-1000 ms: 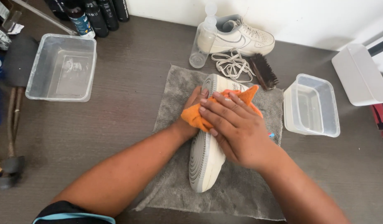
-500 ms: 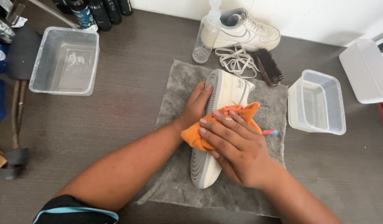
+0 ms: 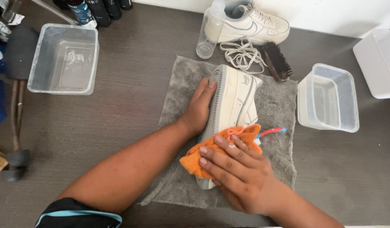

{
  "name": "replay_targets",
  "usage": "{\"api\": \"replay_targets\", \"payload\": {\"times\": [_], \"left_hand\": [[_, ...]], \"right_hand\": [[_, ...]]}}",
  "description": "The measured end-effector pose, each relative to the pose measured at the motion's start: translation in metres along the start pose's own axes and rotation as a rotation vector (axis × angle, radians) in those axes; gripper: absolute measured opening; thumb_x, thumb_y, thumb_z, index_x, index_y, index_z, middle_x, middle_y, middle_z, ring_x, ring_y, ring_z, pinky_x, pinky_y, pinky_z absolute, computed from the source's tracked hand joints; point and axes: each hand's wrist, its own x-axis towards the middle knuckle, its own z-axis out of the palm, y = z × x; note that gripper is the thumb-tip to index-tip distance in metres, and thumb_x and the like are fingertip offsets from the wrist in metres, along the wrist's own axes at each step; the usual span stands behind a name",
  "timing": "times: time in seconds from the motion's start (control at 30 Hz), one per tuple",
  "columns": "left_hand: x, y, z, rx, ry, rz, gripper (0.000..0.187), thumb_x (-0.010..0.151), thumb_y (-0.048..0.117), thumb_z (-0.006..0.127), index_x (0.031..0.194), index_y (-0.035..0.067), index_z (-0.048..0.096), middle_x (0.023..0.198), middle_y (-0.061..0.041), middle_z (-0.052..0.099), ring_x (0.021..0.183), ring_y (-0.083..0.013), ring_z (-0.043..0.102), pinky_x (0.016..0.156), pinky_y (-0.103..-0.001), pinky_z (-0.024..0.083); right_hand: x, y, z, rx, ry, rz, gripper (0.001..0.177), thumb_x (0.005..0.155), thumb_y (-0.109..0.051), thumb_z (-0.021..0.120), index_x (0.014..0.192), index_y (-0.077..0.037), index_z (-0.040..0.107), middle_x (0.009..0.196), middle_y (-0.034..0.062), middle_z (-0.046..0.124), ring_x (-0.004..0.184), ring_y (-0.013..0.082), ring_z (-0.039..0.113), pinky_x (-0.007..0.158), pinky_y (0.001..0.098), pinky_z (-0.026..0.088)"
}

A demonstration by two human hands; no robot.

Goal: The person scrubs the sole and sides of a white sneaker with a blue brush, then wipes the shoe with an orange cloth. The process is repeated on different sections of the shoe.

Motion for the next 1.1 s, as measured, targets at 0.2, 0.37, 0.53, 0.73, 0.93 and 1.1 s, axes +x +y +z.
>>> {"api": "replay_targets", "payload": {"times": [0.2, 0.37, 0.53, 0.73, 0.93, 1.1], "left_hand": [[0.002, -0.004, -0.001, -0.021, -0.033, 0.046, 0.037, 0.108, 0.046, 0.04, 0.109, 0.012, 0.057, 0.102, -0.004, 0.063, 0.098, -0.0154, 0.057, 0.094, -0.035, 0.046], [0.004, -0.007, -0.002, -0.019, -0.019, 0.052, 0.033, 0.108, 0.045, 0.04, 0.103, 0.015, 0.055, 0.099, 0.0, 0.059, 0.097, -0.0126, 0.053, 0.093, -0.033, 0.044], [0.001, -0.002, -0.001, -0.002, -0.014, 0.037, 0.037, 0.107, 0.048, 0.04, 0.105, 0.014, 0.056, 0.1, -0.001, 0.06, 0.098, -0.0138, 0.055, 0.094, -0.034, 0.044], [0.003, 0.001, -0.001, 0.071, -0.008, 0.041, 0.044, 0.108, 0.05, 0.035, 0.111, 0.012, 0.059, 0.109, -0.005, 0.064, 0.106, -0.0179, 0.058, 0.101, -0.035, 0.043], [0.0, 0.01, 0.0, 0.041, -0.026, -0.029, 0.043, 0.106, 0.051, 0.036, 0.108, 0.013, 0.056, 0.103, -0.004, 0.061, 0.1, -0.0177, 0.058, 0.096, -0.036, 0.046], [0.004, 0.006, 0.0, 0.131, 0.02, -0.04, 0.059, 0.103, 0.053, 0.036, 0.132, 0.009, 0.062, 0.133, -0.009, 0.067, 0.13, -0.0197, 0.058, 0.115, -0.035, 0.037]], "right_hand": [[-0.015, -0.013, 0.004, 0.0, -0.032, -0.042, 0.039, 0.109, -0.011, 0.043, 0.14, -0.006, 0.067, 0.146, 0.0105, 0.067, 0.142, 0.0367, 0.059, 0.123, 0.0527, 0.042], [-0.025, -0.024, 0.001, -0.051, -0.068, -0.119, 0.041, 0.115, -0.014, 0.036, 0.14, -0.007, 0.068, 0.147, 0.0089, 0.068, 0.142, 0.0325, 0.059, 0.122, 0.0484, 0.04], [-0.035, -0.034, -0.001, -0.143, -0.133, -0.19, 0.038, 0.117, -0.013, 0.038, 0.143, -0.01, 0.065, 0.152, 0.0066, 0.065, 0.143, 0.0306, 0.058, 0.122, 0.0456, 0.041], [-0.05, -0.008, -0.022, 0.353, 0.126, 0.23, 0.029, 0.103, -0.014, 0.058, 0.128, -0.003, 0.069, 0.135, 0.0167, 0.073, 0.126, 0.0293, 0.079, 0.107, 0.0351, 0.065], [-0.008, 0.055, -0.043, 0.458, 0.642, 0.8, 0.03, 0.115, -0.007, 0.051, 0.14, 0.008, 0.059, 0.135, 0.0207, 0.068, 0.12, 0.0242, 0.067, 0.108, 0.0338, 0.056], [0.034, 0.091, -0.05, 0.368, 0.7, 0.596, 0.032, 0.117, -0.009, 0.051, 0.142, 0.009, 0.056, 0.141, 0.0225, 0.065, 0.129, 0.0288, 0.066, 0.114, 0.037, 0.056]]}}
